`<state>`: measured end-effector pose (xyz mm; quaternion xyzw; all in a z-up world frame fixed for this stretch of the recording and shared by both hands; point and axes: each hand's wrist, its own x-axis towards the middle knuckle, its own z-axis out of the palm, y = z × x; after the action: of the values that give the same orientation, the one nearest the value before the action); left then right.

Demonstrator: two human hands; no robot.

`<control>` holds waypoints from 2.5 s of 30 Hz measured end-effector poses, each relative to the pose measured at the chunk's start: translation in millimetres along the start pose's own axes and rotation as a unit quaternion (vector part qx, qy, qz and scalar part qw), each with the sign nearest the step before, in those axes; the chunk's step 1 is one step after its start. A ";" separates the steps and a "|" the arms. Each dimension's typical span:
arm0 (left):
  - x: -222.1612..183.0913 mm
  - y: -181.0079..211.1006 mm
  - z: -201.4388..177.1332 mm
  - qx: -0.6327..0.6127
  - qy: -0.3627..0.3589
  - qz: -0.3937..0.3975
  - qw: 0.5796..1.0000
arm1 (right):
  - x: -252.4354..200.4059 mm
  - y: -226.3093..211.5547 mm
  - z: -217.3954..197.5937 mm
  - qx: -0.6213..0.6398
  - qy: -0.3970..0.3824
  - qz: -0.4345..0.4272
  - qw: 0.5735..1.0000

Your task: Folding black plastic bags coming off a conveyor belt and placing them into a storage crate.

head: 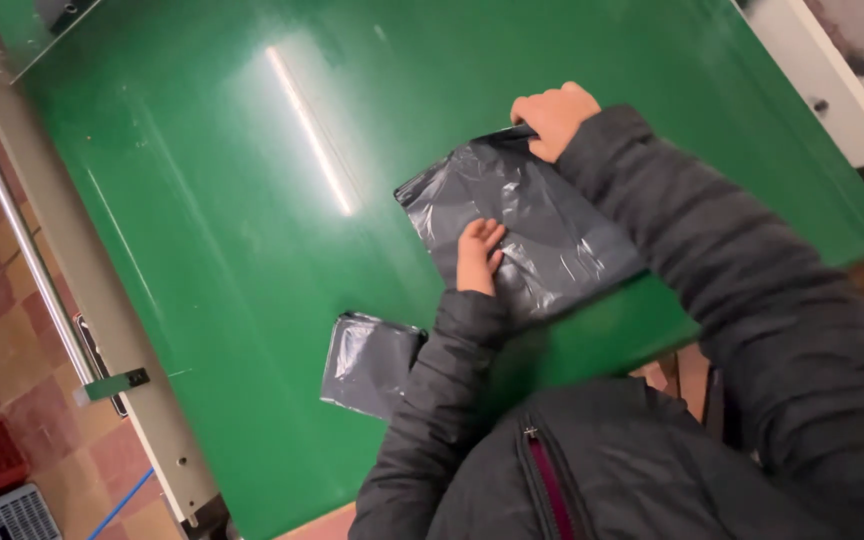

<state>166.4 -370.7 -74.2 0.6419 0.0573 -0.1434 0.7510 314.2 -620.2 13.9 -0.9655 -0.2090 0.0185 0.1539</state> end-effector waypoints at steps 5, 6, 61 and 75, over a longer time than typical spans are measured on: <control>-34.0 47.0 -35.0 -0.422 0.015 -0.198 0.884 | -128.8 -59.9 -68.3 0.012 0.175 -0.104 0.979; -37.2 36.8 -41.8 -0.423 0.014 -0.201 0.883 | -148.1 -58.1 -58.4 0.011 0.173 -0.101 0.980; -114.3 115.8 11.0 0.443 -0.076 0.247 0.859 | -238.9 -153.0 65.8 0.730 0.226 0.207 0.611; -164.4 94.1 -257.1 0.567 0.092 0.121 0.809 | -143.3 -384.4 161.0 0.558 0.090 0.239 0.789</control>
<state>62.2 -82.6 15.9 0.9658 -0.0432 0.0014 0.2555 14.3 -299.6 -26.2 -0.7278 0.0899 0.0813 0.6749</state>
